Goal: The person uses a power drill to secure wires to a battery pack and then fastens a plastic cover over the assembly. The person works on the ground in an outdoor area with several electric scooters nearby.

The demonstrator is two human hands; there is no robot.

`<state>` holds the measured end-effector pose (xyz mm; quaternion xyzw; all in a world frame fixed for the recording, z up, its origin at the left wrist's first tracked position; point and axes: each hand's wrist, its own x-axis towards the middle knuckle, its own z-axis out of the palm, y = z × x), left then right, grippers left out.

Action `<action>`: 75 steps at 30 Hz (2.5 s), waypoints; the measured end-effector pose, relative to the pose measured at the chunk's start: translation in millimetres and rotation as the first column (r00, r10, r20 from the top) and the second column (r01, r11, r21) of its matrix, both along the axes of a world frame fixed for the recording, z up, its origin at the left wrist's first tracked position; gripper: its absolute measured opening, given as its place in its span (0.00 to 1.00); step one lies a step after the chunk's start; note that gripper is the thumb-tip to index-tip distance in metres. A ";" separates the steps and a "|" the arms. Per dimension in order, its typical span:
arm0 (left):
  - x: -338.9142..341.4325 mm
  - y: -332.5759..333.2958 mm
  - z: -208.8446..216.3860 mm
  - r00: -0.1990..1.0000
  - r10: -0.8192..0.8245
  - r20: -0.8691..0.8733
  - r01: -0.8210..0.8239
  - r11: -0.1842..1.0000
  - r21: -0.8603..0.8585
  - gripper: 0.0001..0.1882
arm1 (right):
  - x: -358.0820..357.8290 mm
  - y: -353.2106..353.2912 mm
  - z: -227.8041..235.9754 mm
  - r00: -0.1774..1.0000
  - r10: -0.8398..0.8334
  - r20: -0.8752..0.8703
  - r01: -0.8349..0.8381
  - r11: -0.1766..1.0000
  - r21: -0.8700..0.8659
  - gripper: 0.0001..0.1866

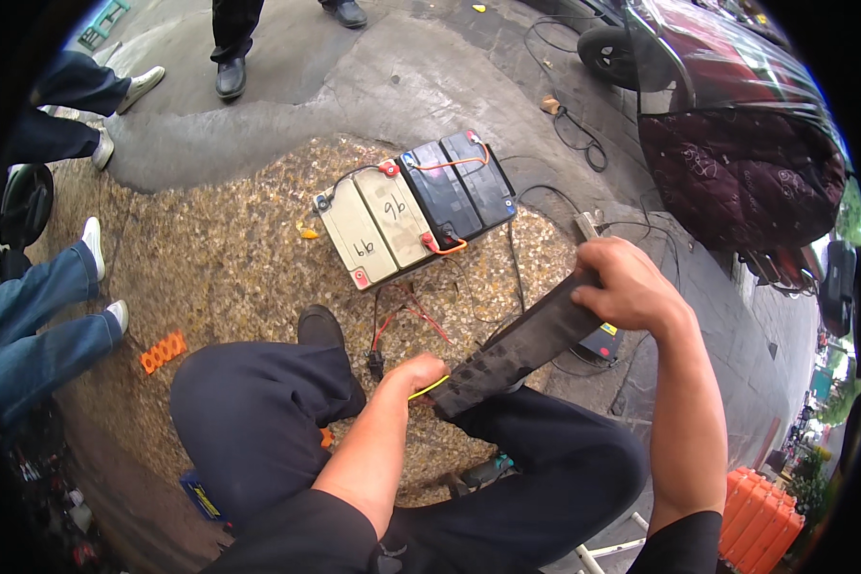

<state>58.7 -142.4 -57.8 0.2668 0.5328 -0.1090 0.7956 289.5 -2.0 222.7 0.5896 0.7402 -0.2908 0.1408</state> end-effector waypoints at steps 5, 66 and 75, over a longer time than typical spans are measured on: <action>6.7 14.0 16.9 0.929 0.347 0.129 -0.340 0.938 -0.072 0.19 | 35.7 -62.4 62.2 0.999 0.039 -0.035 -0.033 0.985 0.171 0.12; -3.9 -0.5 -46.3 -0.090 0.984 -0.155 -0.961 -0.045 0.272 0.07 | 127.0 -270.8 -200.2 0.832 -0.554 -0.018 0.470 0.689 0.552 0.10; 26.7 -13.5 -100.1 0.701 0.499 -0.509 -0.028 0.733 0.679 0.13 | 114.8 -265.5 -209.1 0.858 -0.509 0.070 0.405 0.753 0.519 0.12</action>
